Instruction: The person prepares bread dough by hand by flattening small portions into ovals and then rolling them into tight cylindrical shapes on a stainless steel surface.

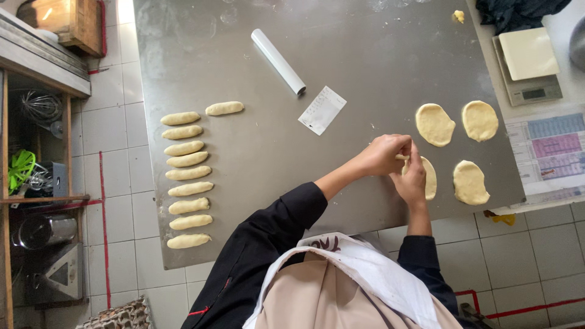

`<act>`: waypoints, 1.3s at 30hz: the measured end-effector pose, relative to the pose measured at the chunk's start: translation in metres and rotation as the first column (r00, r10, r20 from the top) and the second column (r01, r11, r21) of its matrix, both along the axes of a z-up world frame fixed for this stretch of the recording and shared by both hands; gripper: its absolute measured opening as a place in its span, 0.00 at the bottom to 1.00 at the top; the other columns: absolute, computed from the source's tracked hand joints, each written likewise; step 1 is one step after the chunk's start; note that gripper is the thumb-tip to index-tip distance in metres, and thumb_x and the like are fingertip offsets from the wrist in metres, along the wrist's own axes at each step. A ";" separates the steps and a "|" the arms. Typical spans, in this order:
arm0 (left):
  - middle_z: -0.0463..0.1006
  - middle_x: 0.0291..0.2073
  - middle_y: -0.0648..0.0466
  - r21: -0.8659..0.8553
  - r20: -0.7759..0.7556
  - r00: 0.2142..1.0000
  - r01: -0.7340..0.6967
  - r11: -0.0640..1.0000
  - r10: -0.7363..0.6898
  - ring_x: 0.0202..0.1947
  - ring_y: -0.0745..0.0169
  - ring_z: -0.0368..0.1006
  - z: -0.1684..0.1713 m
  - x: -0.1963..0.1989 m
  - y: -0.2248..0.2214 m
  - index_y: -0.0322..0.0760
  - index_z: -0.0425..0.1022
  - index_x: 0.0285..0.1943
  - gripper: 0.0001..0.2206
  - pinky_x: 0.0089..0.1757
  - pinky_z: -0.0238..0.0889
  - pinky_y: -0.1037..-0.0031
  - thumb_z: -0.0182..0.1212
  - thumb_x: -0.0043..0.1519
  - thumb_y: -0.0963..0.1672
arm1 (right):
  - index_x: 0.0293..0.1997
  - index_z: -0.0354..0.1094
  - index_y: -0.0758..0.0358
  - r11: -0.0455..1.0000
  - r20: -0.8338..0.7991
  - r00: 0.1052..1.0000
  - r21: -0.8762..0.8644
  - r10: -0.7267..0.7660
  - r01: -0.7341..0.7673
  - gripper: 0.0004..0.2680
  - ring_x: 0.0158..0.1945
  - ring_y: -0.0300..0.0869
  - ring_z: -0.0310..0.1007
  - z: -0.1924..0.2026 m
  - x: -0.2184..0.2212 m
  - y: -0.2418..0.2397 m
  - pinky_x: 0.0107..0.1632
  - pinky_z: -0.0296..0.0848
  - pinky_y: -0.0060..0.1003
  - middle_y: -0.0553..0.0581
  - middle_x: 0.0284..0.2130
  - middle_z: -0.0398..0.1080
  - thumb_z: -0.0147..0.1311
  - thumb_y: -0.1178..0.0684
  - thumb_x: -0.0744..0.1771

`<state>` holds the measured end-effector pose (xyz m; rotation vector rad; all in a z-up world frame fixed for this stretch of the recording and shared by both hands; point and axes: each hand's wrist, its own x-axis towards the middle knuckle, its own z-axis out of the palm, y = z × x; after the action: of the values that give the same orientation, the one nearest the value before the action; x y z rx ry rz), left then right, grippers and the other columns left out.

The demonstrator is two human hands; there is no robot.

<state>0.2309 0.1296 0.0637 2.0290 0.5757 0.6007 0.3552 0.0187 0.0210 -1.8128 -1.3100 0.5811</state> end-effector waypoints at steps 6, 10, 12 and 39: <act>0.72 0.38 0.49 0.244 0.008 0.977 -0.209 0.947 0.213 0.41 0.50 0.72 0.014 -0.011 0.012 0.40 0.73 0.39 0.08 0.43 0.69 0.64 0.68 0.54 0.40 | 0.49 0.70 0.66 0.992 0.574 0.818 0.069 0.048 -0.106 0.16 0.57 0.58 0.73 -0.014 0.013 0.036 0.57 0.71 0.49 0.64 0.51 0.75 0.71 0.51 0.62; 0.75 0.38 0.49 0.234 0.100 0.966 -0.255 0.938 0.238 0.42 0.49 0.74 0.015 -0.034 0.038 0.40 0.73 0.39 0.10 0.42 0.70 0.63 0.64 0.50 0.37 | 0.51 0.71 0.67 0.985 0.221 0.960 0.002 0.170 -0.175 0.12 0.46 0.48 0.78 0.008 0.018 0.033 0.50 0.75 0.43 0.61 0.46 0.77 0.65 0.55 0.65; 0.79 0.36 0.51 0.118 0.045 0.980 -0.197 0.973 0.193 0.41 0.52 0.76 0.025 -0.047 0.045 0.37 0.73 0.42 0.09 0.41 0.70 0.63 0.65 0.55 0.38 | 0.46 0.72 0.67 0.974 0.055 0.987 -0.177 0.154 -0.142 0.08 0.42 0.43 0.81 0.026 0.016 0.027 0.48 0.77 0.41 0.57 0.38 0.80 0.64 0.55 0.67; 0.71 0.61 0.41 0.449 -0.090 0.701 -0.605 0.657 0.707 0.62 0.41 0.65 -0.051 -0.212 -0.047 0.29 0.74 0.60 0.20 0.58 0.59 0.57 0.62 0.61 0.45 | 0.61 0.68 0.72 0.914 0.605 0.765 0.146 0.220 -0.378 0.15 0.54 0.60 0.65 -0.001 -0.149 0.040 0.57 0.66 0.52 0.68 0.49 0.68 0.55 0.57 0.67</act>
<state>0.0189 0.0830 0.0130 2.2598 1.5146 0.9445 0.2061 0.0583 0.0199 -1.6169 -2.0158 -0.0162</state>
